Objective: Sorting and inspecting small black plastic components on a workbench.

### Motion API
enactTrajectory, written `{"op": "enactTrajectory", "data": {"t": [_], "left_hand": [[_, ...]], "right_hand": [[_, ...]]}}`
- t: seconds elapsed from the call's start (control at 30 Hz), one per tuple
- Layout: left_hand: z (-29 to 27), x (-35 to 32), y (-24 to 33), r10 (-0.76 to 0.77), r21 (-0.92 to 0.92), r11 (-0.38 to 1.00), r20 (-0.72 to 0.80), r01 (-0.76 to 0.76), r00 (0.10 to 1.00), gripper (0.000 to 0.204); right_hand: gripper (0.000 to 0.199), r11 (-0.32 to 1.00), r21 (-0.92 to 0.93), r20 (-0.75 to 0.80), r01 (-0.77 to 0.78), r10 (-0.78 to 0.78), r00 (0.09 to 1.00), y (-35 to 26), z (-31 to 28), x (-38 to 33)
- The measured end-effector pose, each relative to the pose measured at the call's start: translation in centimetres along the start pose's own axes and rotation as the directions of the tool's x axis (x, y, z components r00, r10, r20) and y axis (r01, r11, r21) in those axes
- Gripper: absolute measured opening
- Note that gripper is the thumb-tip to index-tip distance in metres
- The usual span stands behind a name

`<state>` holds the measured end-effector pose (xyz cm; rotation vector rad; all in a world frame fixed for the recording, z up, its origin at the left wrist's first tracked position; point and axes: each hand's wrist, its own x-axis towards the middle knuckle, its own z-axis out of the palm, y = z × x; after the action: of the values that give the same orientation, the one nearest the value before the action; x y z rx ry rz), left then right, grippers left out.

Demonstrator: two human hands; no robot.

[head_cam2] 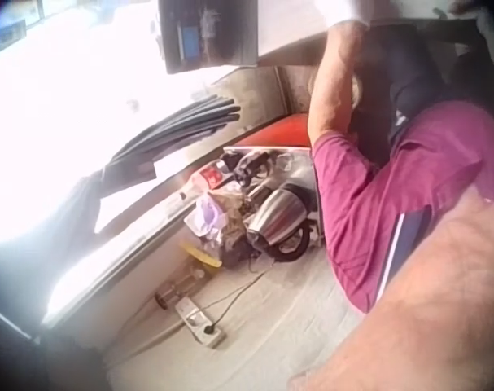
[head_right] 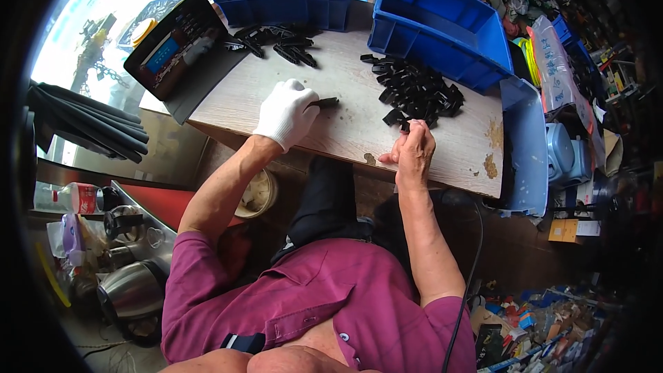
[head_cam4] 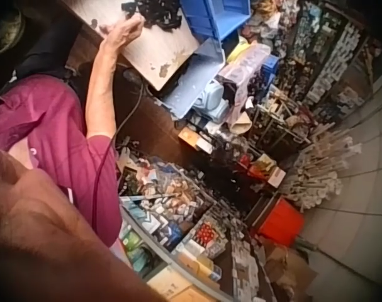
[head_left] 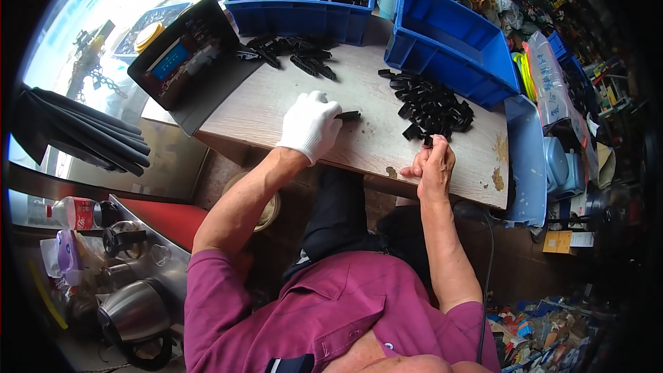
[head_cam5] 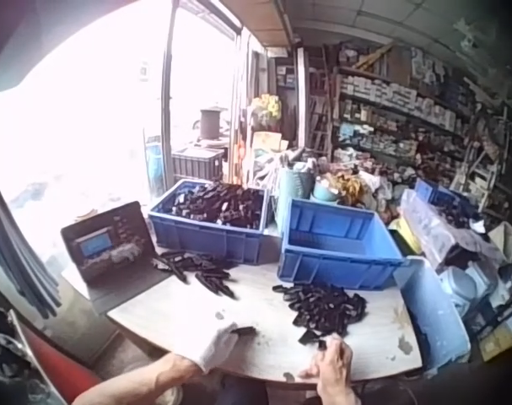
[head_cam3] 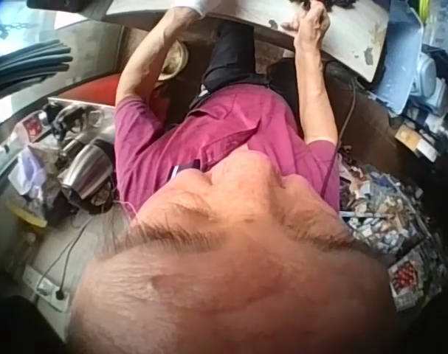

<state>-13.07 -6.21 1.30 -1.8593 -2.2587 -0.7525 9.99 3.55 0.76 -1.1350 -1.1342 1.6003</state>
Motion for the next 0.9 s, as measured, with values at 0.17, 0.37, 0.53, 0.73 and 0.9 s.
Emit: {"op": "enactTrajectory", "data": {"t": [0.17,0.37,0.53,0.73,0.9], "left_hand": [[1.5,-1.6,3.2,-0.244,-0.73,0.643,0.095,0.234,0.965,0.018],[3.2,-1.3,8.1,-0.134,-0.889,0.367,0.24,0.273,0.962,0.017],[4.5,-0.3,9.2,-0.04,-0.846,0.521,0.104,0.11,0.994,0.02],[5.5,0.0,9.9,-0.1,-0.831,0.553,0.007,0.062,0.995,0.018],[5.9,0.3,11.8,-0.267,-0.842,0.518,0.007,0.149,0.964,0.018]], "right_hand": [[0.033,1.0,-0.007,0.016,0.009,-0.009,1.0,-0.5,0.2,-0.2],[0.033,1.0,0.011,-0.015,-0.006,0.006,1.0,-0.3,0.0,0.0],[0.03,0.996,-0.062,-0.076,-0.063,0.058,0.995,-1.1,0.7,-0.8],[0.026,0.991,-0.115,-0.041,0.065,-0.07,0.997,0.7,-0.6,0.5],[0.026,0.886,-0.253,-0.002,0.388,-0.402,0.916,1.7,-0.7,0.6]]}}
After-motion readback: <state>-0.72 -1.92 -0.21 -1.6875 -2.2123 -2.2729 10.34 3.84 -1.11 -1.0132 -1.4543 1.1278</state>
